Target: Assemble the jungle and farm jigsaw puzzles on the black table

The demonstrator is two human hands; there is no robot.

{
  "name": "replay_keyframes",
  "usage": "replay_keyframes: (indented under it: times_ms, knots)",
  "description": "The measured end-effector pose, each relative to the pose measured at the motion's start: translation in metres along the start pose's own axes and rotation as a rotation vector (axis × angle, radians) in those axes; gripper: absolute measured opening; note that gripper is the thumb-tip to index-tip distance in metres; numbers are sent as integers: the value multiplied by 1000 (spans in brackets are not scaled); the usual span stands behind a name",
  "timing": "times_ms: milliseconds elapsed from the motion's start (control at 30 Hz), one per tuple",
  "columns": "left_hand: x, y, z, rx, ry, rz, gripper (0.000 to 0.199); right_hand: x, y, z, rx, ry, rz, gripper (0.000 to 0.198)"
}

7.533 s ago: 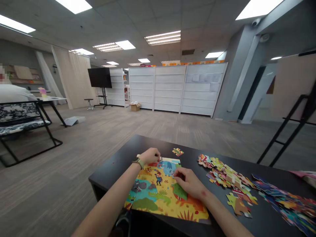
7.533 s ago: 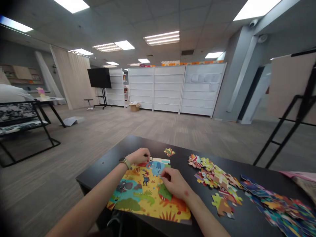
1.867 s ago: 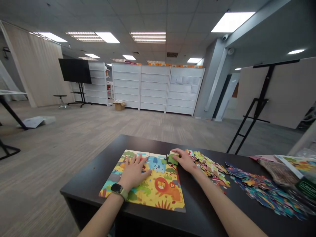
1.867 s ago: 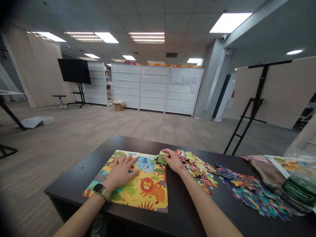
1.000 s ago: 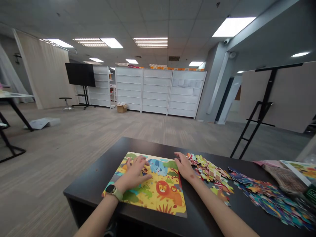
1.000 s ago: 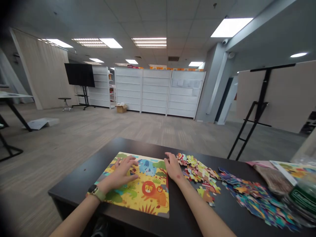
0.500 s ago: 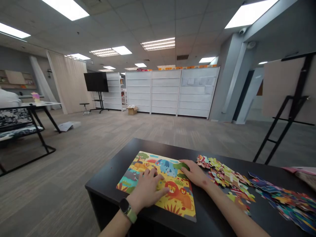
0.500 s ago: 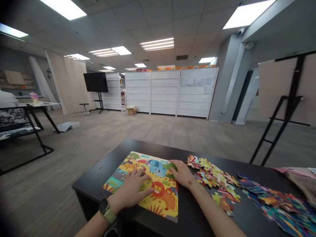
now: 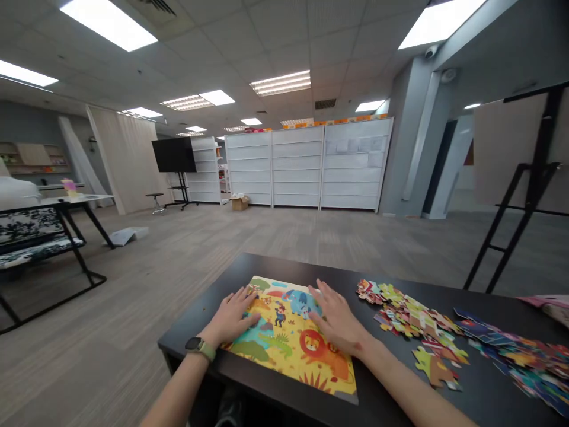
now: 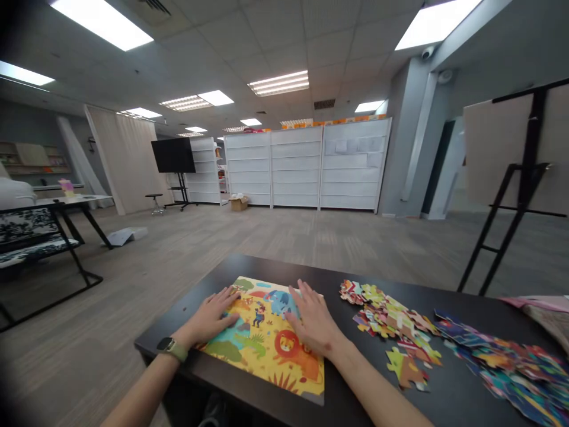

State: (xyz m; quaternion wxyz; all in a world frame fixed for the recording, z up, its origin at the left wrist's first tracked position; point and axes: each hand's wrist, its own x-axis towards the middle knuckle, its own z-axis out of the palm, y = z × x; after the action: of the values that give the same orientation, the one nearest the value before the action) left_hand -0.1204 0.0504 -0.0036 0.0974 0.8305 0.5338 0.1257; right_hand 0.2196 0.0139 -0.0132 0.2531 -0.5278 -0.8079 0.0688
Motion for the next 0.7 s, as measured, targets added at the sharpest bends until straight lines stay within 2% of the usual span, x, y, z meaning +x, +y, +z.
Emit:
replay_keyframes:
  times_ms: [100,267,333,400,433,500,600,700]
  knots:
    - [2,-6,10,101,-13,-11,70,-2,-5,15,9,-124,-11,75]
    - [0,-1,16,61,52,-4,65,0,-1,17,64,-151,0,75]
    - [1,-5,12,-89,128,1,59,2,-1,9,153,-65,50,68]
    - [0,-13,4,-347,280,-37,49,-1,-5,-2,261,124,100,60]
    - [-3,-17,-1,-489,382,-104,45,-5,-8,-8,303,225,118,56]
    - [-12,-23,-11,-564,489,-215,51,-22,-17,-20,352,371,134,49]
    - [-37,-20,-21,-558,519,-287,51,-64,-31,-35,352,417,151,43]
    - [-65,-3,-21,-520,477,-228,39,-116,-37,-46,317,416,199,34]
